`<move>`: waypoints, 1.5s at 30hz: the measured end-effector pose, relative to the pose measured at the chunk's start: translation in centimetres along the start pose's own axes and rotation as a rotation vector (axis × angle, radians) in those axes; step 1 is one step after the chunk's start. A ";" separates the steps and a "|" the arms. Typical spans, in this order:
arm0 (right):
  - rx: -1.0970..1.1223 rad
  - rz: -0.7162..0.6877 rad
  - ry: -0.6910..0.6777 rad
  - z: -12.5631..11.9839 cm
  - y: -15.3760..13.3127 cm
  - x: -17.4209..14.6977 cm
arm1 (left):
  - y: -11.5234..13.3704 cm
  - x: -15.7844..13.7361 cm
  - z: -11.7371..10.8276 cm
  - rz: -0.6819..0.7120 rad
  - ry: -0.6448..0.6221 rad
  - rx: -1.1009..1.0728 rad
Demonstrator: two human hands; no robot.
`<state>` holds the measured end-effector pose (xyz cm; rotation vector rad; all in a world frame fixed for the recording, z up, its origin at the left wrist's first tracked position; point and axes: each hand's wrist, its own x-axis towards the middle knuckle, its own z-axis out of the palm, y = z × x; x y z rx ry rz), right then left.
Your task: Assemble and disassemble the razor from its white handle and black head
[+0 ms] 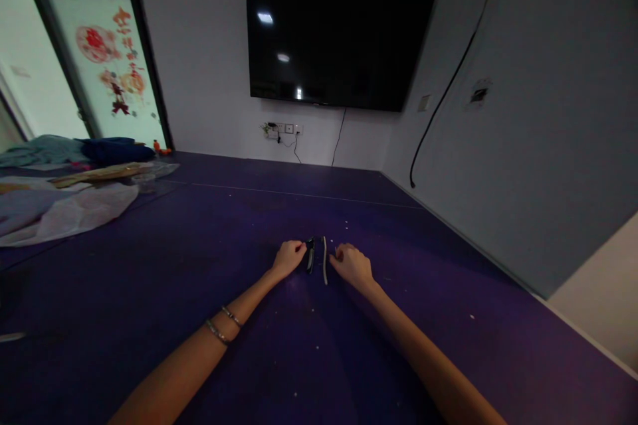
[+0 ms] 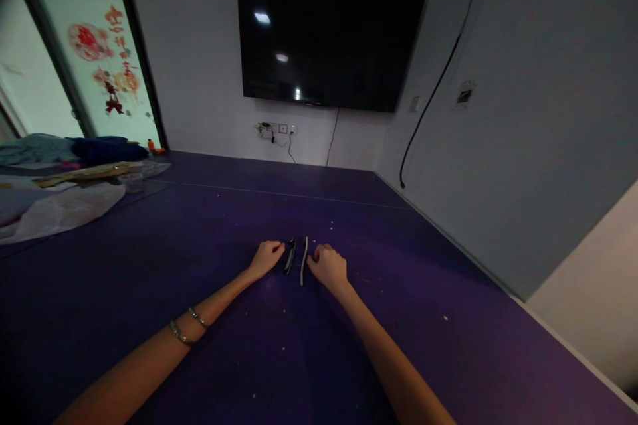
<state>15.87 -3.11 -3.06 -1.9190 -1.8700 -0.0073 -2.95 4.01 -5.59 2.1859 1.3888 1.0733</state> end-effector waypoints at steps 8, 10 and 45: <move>0.267 -0.226 -0.085 0.7 8.5 3.1 | -0.5 0.2 0.3 0.009 0.017 -0.030; 0.262 -0.195 -0.122 1.1 9.1 3.2 | -0.5 0.2 0.3 0.008 0.011 -0.036; -0.116 -0.110 -0.051 0.0 13.2 0.0 | -4.9 0.8 -3.5 -0.228 -0.061 0.718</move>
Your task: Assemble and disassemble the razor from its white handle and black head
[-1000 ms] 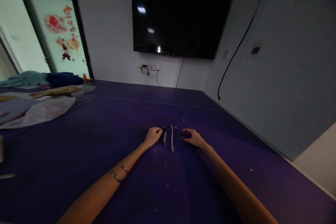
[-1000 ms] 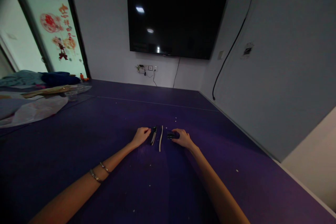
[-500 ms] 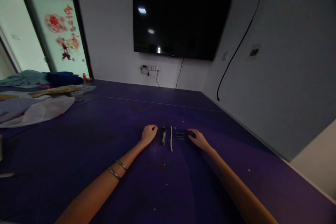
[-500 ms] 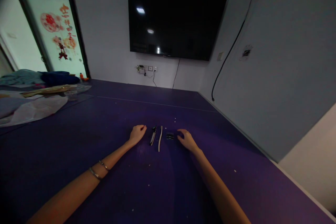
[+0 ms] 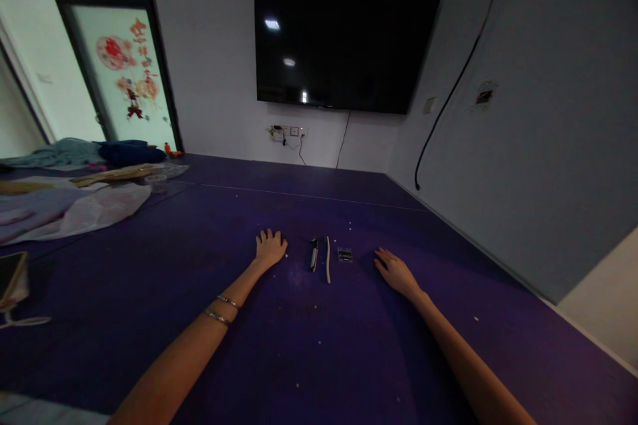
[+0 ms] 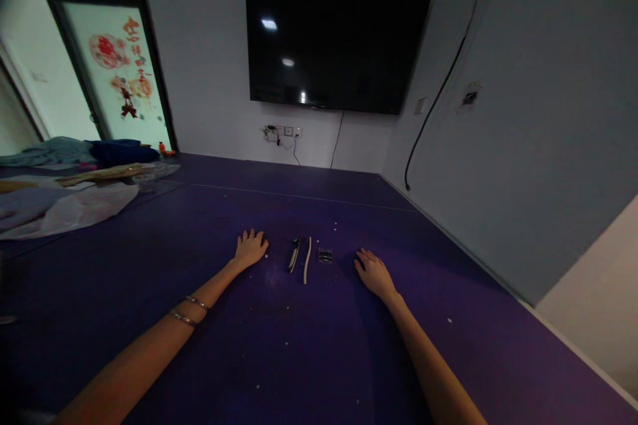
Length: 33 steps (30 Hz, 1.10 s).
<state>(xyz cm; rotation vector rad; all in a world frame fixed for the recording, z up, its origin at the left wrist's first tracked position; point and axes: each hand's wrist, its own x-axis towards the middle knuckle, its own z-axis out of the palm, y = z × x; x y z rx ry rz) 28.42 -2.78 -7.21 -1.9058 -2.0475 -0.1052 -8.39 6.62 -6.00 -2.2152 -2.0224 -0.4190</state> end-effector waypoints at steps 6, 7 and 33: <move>0.033 0.012 0.009 0.0 0.0 0.0 | 0.0 0.0 0.1 0.006 0.001 0.004; 0.040 0.014 0.011 0.0 0.0 0.0 | 0.0 0.0 0.1 0.007 0.001 0.003; 0.001 0.003 0.026 -0.1 -0.3 -0.2 | 0.3 -0.2 -0.9 0.008 0.021 -0.052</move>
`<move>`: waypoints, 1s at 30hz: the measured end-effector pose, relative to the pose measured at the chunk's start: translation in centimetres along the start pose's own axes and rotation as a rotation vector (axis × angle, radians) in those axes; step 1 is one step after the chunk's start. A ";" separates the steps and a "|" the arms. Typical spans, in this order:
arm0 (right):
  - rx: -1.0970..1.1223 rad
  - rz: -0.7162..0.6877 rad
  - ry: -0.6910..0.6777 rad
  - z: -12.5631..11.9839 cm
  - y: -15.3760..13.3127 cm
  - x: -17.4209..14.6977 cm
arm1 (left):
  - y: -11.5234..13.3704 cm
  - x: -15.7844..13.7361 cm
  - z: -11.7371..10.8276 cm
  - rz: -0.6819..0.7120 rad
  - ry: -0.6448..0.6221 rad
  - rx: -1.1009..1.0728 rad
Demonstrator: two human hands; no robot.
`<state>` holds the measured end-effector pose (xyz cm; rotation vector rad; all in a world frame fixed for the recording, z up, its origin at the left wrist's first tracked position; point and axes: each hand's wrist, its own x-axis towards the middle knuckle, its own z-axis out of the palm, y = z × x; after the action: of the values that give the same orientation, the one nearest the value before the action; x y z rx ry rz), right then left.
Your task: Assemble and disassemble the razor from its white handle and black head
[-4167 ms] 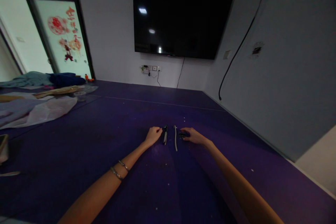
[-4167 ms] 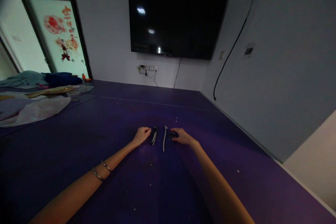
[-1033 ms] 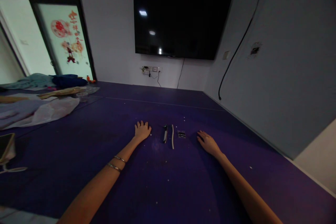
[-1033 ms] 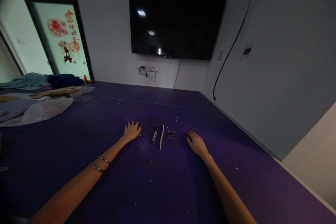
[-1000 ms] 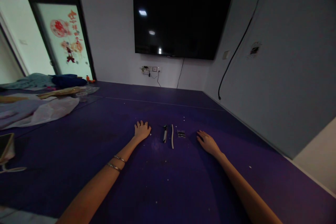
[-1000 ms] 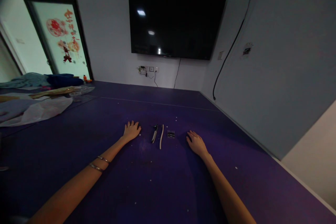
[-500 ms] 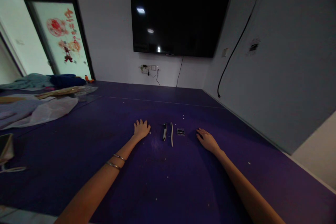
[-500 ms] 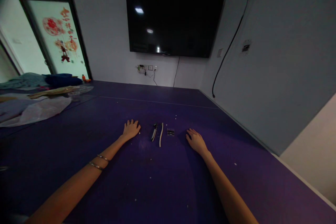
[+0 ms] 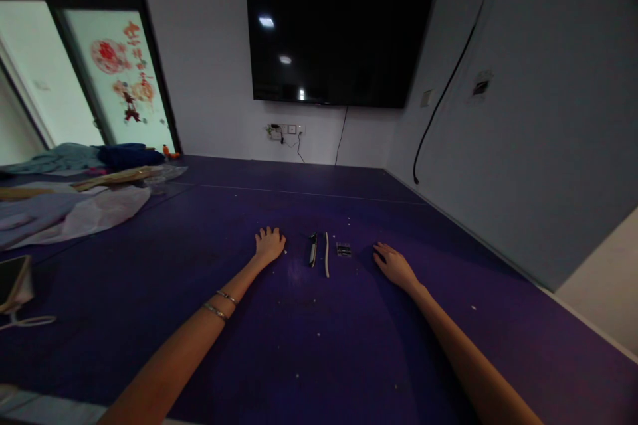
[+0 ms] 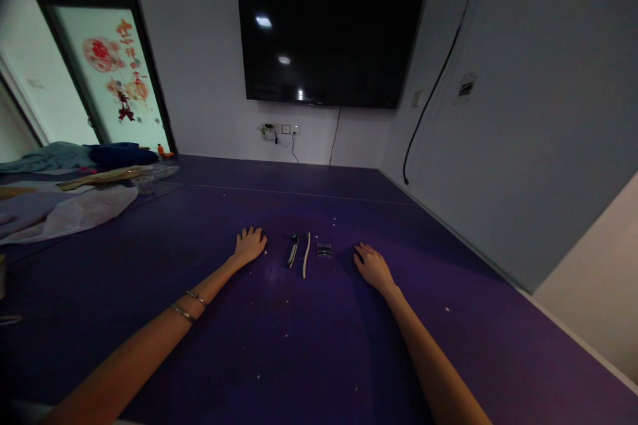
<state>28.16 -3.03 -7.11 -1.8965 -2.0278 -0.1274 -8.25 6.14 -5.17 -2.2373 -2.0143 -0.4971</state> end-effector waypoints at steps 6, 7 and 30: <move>0.007 0.007 -0.009 -0.1 -0.1 0.0 | 2.1 -0.5 -1.5 0.088 -0.017 -0.071; 0.007 0.008 -0.008 -0.1 -0.1 0.0 | 2.7 -0.5 -1.7 0.108 -0.043 -0.090; 0.010 -0.011 0.023 -0.1 0.0 -0.1 | 8.6 0.9 -2.1 -0.097 -0.274 -0.493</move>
<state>28.13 -3.12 -7.04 -1.8691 -2.0208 -0.1404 -0.13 5.34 -1.59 -2.6123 -2.3537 -0.8146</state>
